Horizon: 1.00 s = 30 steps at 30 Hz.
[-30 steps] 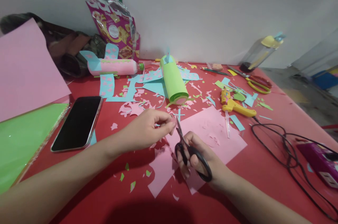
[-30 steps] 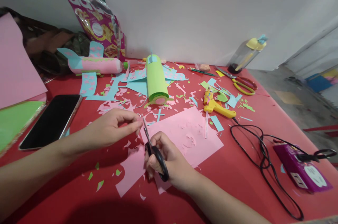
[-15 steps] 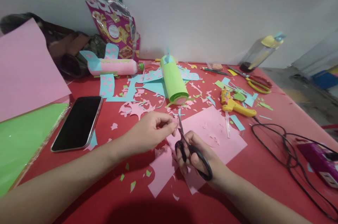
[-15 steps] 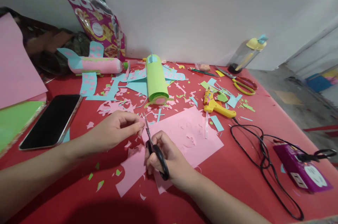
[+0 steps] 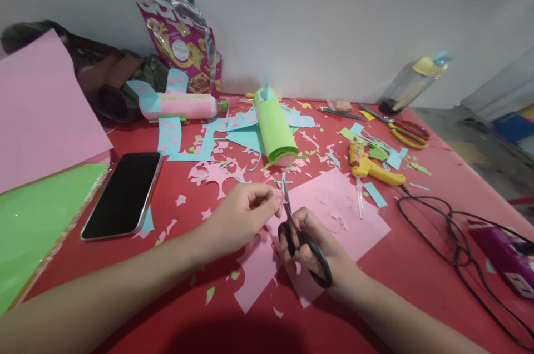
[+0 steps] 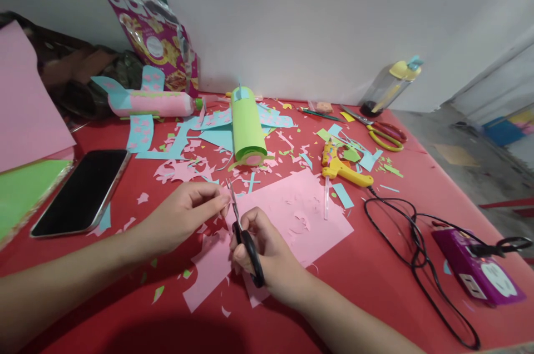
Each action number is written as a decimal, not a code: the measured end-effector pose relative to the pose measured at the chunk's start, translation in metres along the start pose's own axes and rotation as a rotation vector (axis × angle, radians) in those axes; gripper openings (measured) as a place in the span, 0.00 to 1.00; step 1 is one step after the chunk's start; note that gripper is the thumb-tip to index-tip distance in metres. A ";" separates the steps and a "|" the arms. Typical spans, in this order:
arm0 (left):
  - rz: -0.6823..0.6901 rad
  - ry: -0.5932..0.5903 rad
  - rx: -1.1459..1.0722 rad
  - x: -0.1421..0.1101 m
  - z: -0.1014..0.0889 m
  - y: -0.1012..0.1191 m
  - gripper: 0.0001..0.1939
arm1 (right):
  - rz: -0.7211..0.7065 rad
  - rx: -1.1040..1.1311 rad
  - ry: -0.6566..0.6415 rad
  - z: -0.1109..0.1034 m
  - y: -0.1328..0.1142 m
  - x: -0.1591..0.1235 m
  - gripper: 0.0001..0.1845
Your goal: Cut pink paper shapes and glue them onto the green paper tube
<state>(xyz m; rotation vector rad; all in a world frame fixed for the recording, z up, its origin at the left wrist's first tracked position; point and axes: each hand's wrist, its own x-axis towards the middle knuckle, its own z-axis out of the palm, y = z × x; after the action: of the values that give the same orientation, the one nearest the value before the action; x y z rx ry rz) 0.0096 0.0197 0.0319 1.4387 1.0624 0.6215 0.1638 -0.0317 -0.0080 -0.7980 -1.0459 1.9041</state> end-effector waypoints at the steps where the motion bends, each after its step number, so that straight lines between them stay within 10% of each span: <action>1: -0.005 -0.001 -0.034 -0.001 0.002 0.000 0.14 | -0.002 -0.013 0.002 0.000 0.000 0.000 0.20; 30: 0.062 0.155 0.020 -0.013 0.030 -0.015 0.17 | 0.025 -0.315 0.065 0.014 -0.002 -0.009 0.22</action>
<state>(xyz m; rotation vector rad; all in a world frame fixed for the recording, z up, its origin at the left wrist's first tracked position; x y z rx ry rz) 0.0263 -0.0075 0.0144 1.4634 1.1515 0.7790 0.1574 -0.0440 0.0018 -1.0470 -1.3195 1.7433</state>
